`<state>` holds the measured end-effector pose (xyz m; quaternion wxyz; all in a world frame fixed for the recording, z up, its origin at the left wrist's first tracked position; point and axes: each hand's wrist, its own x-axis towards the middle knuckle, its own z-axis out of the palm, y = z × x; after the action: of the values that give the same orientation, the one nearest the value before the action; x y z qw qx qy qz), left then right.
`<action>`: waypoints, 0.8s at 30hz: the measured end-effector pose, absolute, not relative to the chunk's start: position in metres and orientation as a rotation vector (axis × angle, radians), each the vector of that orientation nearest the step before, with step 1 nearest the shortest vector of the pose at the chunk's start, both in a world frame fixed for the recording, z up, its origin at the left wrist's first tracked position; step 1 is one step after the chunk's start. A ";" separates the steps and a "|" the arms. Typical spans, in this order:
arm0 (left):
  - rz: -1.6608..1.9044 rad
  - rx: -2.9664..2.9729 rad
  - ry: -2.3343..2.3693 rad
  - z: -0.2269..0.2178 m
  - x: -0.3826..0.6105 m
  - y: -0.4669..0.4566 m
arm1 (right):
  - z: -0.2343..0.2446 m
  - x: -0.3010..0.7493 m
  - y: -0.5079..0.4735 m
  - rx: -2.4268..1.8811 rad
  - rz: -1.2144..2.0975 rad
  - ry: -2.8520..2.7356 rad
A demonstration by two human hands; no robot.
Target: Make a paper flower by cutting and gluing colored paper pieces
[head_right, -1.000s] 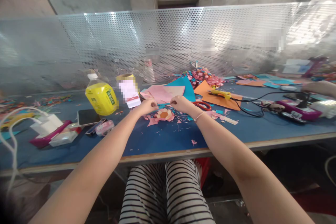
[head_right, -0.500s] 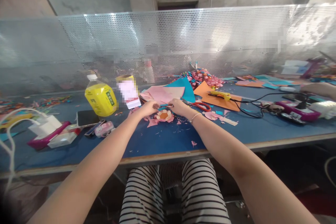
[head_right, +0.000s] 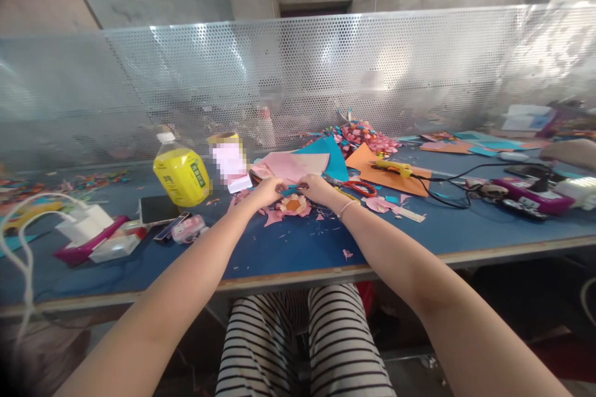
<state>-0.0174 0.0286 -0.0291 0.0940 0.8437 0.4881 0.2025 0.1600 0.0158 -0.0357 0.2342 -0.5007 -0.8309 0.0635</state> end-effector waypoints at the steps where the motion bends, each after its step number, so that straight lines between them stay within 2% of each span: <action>1: 0.597 2.497 1.452 -0.028 -0.017 0.027 | -0.036 0.159 0.017 -1.364 0.186 -2.275; 11: 0.594 2.496 1.448 -0.025 -0.014 0.023 | -0.037 0.153 0.021 -1.304 0.164 -2.223; 24: 1.022 2.424 1.303 -0.011 0.002 0.007 | -0.030 0.153 0.017 -1.068 0.350 -1.863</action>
<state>0.0021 0.0071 -0.0109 0.1029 0.8213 0.4415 0.3464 0.1527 0.0174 -0.0298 0.4645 -0.4347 -0.7583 0.1423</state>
